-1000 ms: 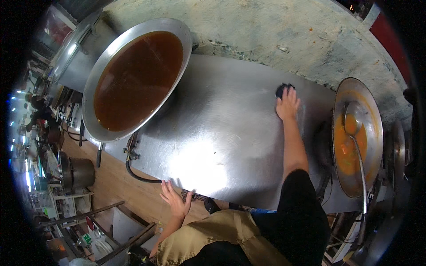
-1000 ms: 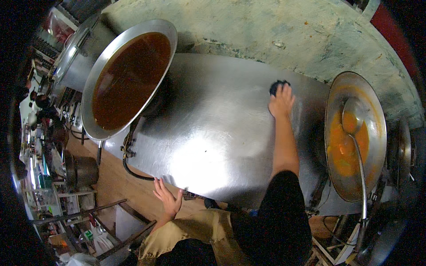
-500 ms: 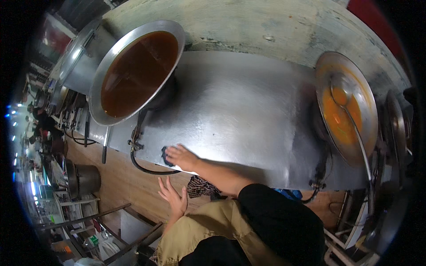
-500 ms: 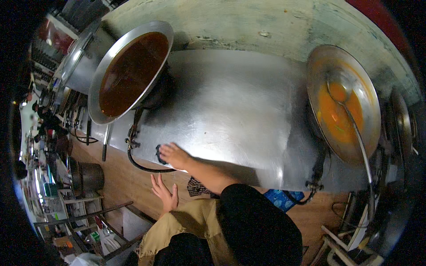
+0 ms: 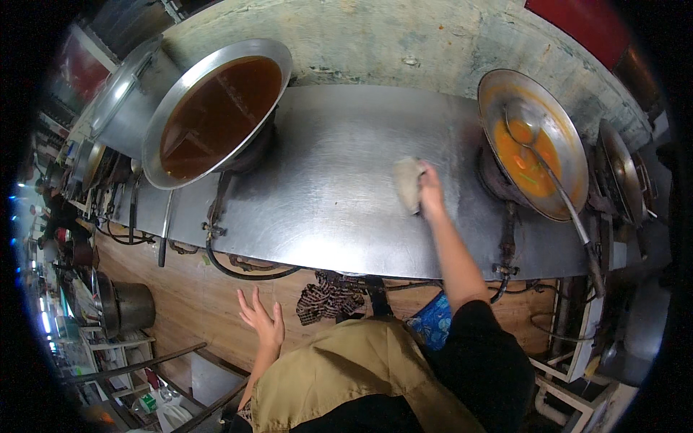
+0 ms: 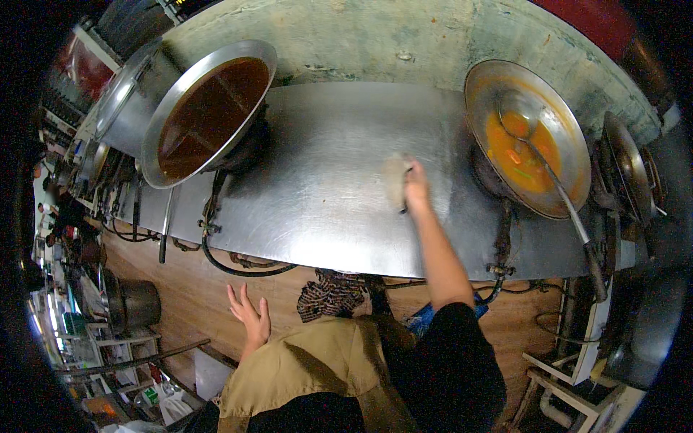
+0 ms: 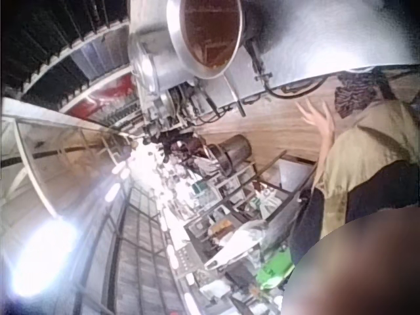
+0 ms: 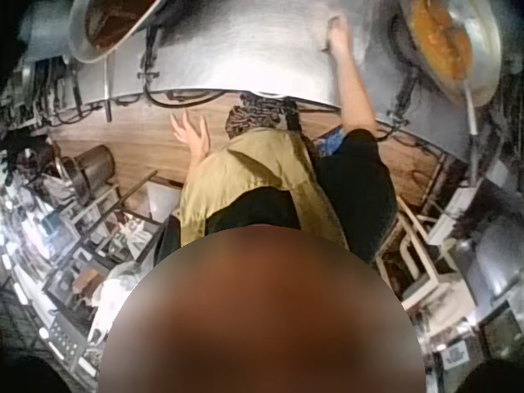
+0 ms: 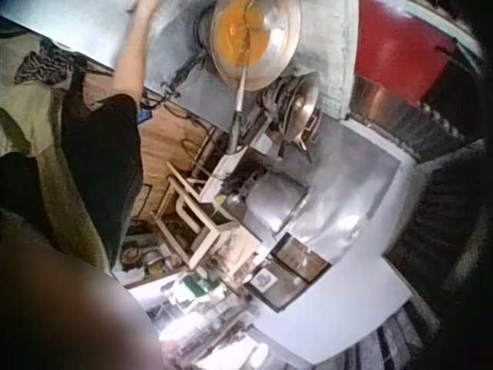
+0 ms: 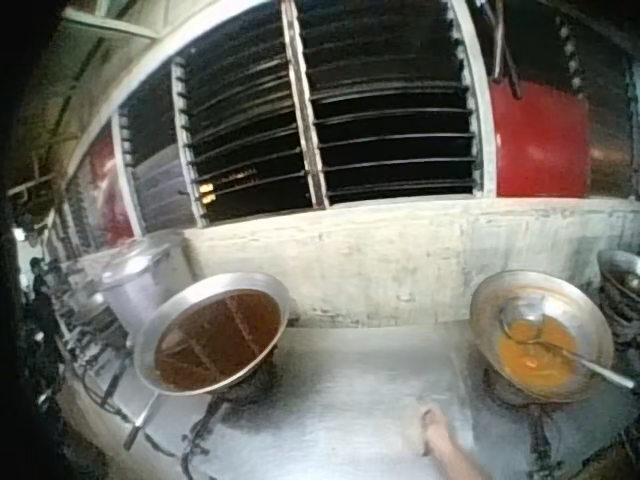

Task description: The person wipes a stainless steel countertop with a cloth, rinses the cloth in a sink, and continues wiping around large pots and pans. The person also moves a pot and handles a ladle and a plastic container during the cleaning process.

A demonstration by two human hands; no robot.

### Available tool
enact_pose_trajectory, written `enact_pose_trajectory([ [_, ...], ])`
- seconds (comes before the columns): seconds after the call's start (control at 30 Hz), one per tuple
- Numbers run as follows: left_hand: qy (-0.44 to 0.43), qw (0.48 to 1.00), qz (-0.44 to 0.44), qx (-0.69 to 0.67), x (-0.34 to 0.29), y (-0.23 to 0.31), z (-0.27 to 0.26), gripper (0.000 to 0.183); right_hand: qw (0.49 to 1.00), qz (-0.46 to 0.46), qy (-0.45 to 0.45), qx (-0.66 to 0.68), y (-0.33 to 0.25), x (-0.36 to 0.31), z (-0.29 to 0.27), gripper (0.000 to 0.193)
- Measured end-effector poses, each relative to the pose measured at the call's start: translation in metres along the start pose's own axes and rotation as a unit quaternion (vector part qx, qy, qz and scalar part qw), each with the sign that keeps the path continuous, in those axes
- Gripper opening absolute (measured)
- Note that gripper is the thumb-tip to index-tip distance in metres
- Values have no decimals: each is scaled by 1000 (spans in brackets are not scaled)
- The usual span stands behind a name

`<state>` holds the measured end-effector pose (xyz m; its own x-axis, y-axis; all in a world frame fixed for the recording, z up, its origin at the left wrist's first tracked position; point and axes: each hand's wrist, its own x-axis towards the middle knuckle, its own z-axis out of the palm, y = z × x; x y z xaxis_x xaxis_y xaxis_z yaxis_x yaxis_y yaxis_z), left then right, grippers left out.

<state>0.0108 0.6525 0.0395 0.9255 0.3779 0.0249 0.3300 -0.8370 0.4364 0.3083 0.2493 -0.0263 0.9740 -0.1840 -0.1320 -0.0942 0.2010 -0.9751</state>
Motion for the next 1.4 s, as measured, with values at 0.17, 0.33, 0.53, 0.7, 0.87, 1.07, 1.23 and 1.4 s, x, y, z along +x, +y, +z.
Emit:
enact_pose_trajectory([
  [0.17, -13, 1000, 1, -7, -19, -12, 1, 63, 733, -124, 11, -668, 4, 30, -60, 48],
  [0.33, -66, 996, 54, 7, -32, -1, 2, 64, 695, -152, -21, -702, 43, 9, 20, 54],
  [0.53, -95, 977, 188, -43, -9, 61, 24, 67, 740, -379, -215, -512, 114, -98, 201, 53],
  [0.7, -73, 962, 249, -79, 20, 93, 26, 68, 733, -301, -332, -511, 85, -107, 182, 50],
  [0.87, -28, 977, 192, -90, 11, 65, 15, 66, 693, -158, -80, -698, 26, -12, 57, 50],
  [1.07, -73, 987, 106, -99, -23, 43, 23, 63, 656, -220, -173, -701, 32, -48, 57, 46],
  [1.23, -76, 984, 125, -105, -20, 52, 28, 65, 667, -234, -34, -707, 14, 6, 50, 50],
  [1.4, -58, 984, 116, -119, -4, 59, 27, 62, 673, -262, -193, -665, 42, -76, 40, 52],
])
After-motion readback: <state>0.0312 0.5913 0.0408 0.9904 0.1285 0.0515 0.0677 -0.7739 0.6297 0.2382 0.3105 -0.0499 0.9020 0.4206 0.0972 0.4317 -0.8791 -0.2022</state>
